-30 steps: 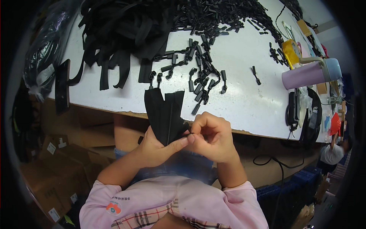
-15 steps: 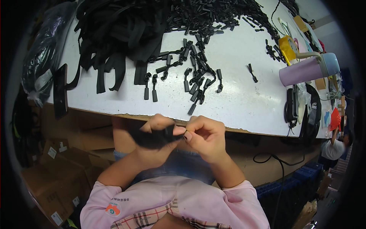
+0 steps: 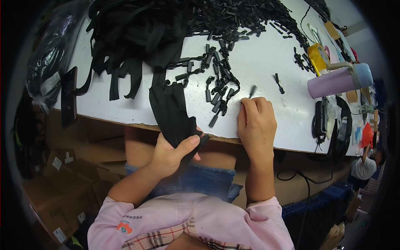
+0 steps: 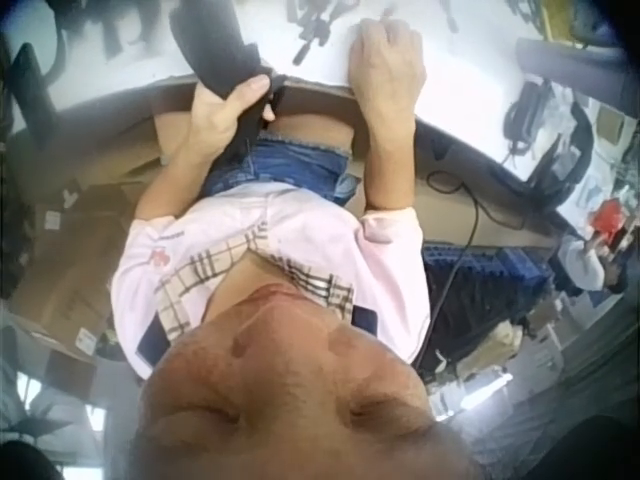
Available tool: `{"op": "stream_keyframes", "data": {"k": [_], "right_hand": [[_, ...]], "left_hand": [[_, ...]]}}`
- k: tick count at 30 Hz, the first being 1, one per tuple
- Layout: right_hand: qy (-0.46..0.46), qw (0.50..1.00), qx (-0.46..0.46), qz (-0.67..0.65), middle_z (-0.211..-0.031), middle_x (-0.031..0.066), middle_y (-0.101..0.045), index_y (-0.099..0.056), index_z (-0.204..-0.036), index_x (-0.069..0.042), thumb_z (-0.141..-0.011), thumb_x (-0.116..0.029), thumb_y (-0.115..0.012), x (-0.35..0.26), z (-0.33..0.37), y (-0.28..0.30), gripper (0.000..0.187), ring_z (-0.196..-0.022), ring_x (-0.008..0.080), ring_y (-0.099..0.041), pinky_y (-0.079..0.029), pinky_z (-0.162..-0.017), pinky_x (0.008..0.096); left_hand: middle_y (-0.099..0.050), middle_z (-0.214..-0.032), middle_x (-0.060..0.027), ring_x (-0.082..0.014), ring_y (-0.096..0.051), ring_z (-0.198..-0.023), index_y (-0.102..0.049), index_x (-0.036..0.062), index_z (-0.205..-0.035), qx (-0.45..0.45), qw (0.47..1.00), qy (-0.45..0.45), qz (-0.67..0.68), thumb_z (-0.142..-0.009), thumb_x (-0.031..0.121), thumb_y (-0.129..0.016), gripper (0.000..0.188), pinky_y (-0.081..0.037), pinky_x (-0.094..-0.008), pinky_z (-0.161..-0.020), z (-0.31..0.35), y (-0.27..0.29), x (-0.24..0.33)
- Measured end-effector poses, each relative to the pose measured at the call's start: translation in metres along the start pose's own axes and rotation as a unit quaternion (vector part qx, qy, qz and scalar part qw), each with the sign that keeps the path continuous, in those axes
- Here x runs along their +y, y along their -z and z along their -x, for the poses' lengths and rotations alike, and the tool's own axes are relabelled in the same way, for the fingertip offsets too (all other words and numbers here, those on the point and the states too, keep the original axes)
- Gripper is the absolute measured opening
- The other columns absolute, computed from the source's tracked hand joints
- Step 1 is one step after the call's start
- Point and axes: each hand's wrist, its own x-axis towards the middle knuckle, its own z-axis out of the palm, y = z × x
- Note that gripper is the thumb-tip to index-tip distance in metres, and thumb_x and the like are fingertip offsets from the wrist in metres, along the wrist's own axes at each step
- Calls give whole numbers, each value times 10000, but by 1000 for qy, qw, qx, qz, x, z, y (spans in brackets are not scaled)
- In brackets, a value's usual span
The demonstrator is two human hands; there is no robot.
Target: Assembling plastic tips onto black fabric straps at a workbench.
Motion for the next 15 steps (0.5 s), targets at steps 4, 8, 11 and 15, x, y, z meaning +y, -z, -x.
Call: {"op": "stream_keyframes", "data": {"k": [4,8,11,15], "right_hand": [[-95,979,10,-178,-700,66,-525,-550,-830,-8,-659,50,-569,1,3,0,182,-579,163,-505,-431,-516,242],[-269,704,-64,-654,-794,50,-571,-539,-853,24,-721,33,-582,-28,14,13,139,-704,63,-541,-440,-598,159],[-217,714,-57,-663,-769,63,-576,-563,-818,19,-698,37,-598,-43,23,8,126,-685,90,-551,-445,-594,193],[-105,810,-5,-578,-749,86,-578,-572,-783,14,-670,46,-608,-47,25,4,123,-642,121,-549,-437,-570,211]], "left_hand": [[-536,-822,-39,-86,-516,-696,-530,-1,-940,6,998,17,-54,-781,122,-568,204,-471,-234,-605,1,-2,2],[-558,-807,-25,-64,-510,-706,-557,-6,-898,26,977,-137,-161,-774,109,-580,170,-437,-204,-619,0,-4,-6],[-575,-794,-15,-51,-508,-708,-573,-9,-866,54,978,-122,-159,-761,86,-594,143,-416,-190,-629,1,-8,-6],[-577,-775,-16,-54,-511,-693,-572,-3,-865,30,980,-149,-128,-753,60,-593,130,-418,-192,-621,-1,-4,-11]]}}
